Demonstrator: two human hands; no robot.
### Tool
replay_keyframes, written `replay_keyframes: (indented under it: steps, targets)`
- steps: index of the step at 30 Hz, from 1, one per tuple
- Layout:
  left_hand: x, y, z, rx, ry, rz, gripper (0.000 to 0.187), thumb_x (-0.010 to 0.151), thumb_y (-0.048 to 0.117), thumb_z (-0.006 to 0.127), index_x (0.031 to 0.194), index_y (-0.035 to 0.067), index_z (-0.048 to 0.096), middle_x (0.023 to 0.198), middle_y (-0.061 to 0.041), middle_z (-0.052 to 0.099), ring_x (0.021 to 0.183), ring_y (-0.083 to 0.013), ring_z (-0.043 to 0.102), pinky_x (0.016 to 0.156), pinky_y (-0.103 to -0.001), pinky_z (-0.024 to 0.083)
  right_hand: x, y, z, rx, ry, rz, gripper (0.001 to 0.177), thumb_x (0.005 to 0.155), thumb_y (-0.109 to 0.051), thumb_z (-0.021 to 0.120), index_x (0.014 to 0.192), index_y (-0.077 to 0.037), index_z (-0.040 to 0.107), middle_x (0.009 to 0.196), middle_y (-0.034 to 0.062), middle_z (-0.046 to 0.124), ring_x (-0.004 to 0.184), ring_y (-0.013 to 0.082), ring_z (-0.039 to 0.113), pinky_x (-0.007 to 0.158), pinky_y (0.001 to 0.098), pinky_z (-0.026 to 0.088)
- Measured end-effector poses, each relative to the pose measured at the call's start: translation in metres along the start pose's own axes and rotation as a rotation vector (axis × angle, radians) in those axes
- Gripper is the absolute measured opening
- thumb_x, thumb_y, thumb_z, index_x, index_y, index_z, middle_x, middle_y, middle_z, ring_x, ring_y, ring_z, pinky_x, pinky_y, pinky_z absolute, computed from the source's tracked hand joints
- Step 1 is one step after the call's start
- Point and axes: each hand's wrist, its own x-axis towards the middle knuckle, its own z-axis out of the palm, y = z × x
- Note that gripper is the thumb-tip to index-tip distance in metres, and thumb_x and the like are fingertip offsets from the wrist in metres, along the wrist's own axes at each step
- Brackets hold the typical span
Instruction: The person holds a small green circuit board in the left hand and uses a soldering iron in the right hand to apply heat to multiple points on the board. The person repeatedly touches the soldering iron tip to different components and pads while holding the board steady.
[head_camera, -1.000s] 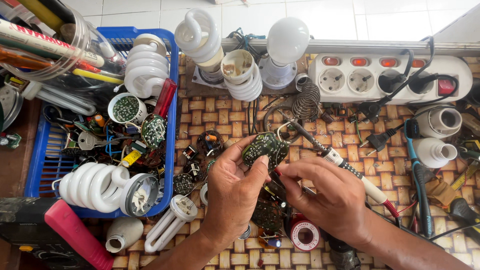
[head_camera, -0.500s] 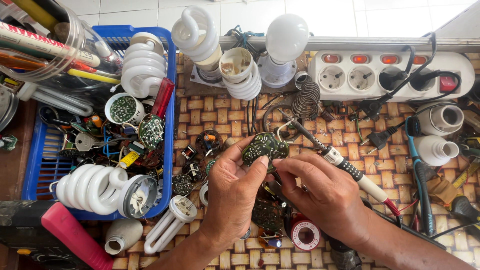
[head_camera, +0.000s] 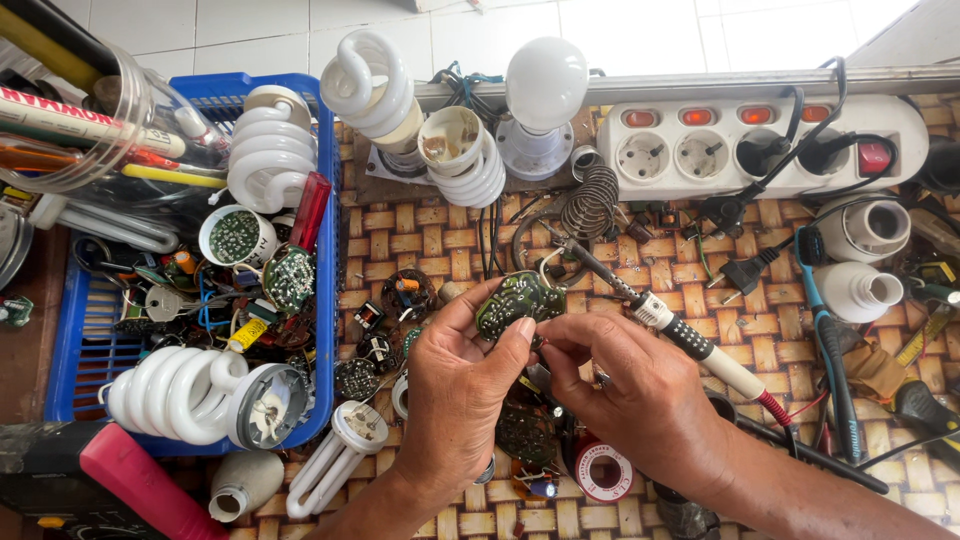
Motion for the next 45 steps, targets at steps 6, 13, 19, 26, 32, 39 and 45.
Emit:
replay_keyframes:
  steps: [6,13,19,26,32,39,45]
  targets:
    - [-0.001,-0.001,0.004,-0.036,0.006,-0.015,0.034,0.081,-0.005,0.067,0.115,-0.003,0.064,0.097,-0.014,0.072,0.080,-0.0151,0.063,0.072,-0.026,0.054,-0.004,0.003,-0.001,0.035,-0.026,0.058,0.013,0.085,0.000,0.070,0.093,-0.008,0.063,0.086,-0.0024,0.067,0.065,0.0092,0.063,0.063,0.0219,0.052]
    - [0.000,0.000,0.006,0.038,0.037,-0.021,0.033,0.080,-0.007,0.064,0.113,-0.001,0.065,0.088,-0.013,0.072,0.071,-0.0148,0.062,0.063,-0.026,0.052,-0.005,0.004,0.000,0.058,-0.016,0.019,0.016,0.084,0.001,0.072,0.095,-0.007,0.063,0.090,0.0026,0.069,0.076,0.0134,0.068,0.072,0.0240,0.055]
    - [0.002,0.003,0.008,0.085,0.073,-0.004,0.030,0.079,-0.006,0.063,0.109,-0.003,0.067,0.087,-0.011,0.072,0.071,-0.0135,0.061,0.065,-0.024,0.052,-0.001,0.005,-0.006,0.122,-0.041,0.011,0.015,0.084,0.002,0.069,0.093,-0.006,0.062,0.085,0.0024,0.066,0.069,0.0135,0.062,0.066,0.0237,0.051]
    - [0.014,0.009,-0.004,0.016,0.155,-0.029,0.023,0.079,-0.005,0.062,0.101,-0.001,0.065,0.078,-0.007,0.065,0.056,-0.0111,0.049,0.046,-0.024,0.039,0.011,0.022,-0.064,-0.332,-0.265,0.065,0.015,0.085,-0.022,0.073,0.094,-0.011,0.070,0.088,0.0035,0.076,0.071,0.0166,0.074,0.065,0.0308,0.066]
    - [0.015,0.018,-0.012,0.083,0.197,-0.050,0.026,0.076,-0.002,0.062,0.101,0.000,0.067,0.070,-0.006,0.060,0.050,-0.0109,0.044,0.042,-0.026,0.040,0.009,0.041,-0.073,-0.849,-0.733,0.553,0.043,0.081,-0.067,0.062,0.099,-0.028,0.063,0.082,-0.0054,0.075,0.081,0.0266,0.073,0.064,0.0448,0.057]
    - [0.017,0.017,-0.014,0.055,0.241,-0.035,0.028,0.075,-0.002,0.064,0.103,0.001,0.066,0.082,-0.007,0.068,0.054,-0.0102,0.046,0.046,-0.025,0.042,-0.008,0.056,-0.066,-0.745,-0.593,0.363,0.035,0.082,-0.053,0.067,0.094,-0.022,0.055,0.070,0.0007,0.072,0.061,0.0349,0.069,0.052,0.0472,0.050]
    - [0.017,0.021,-0.016,0.032,0.226,-0.013,0.028,0.075,-0.002,0.063,0.102,0.001,0.067,0.079,-0.006,0.066,0.051,-0.0100,0.046,0.045,-0.025,0.041,-0.012,0.049,-0.068,-0.504,-0.469,0.389,0.029,0.084,-0.037,0.068,0.103,-0.020,0.054,0.074,-0.0028,0.071,0.052,0.0288,0.066,0.052,0.0412,0.047]
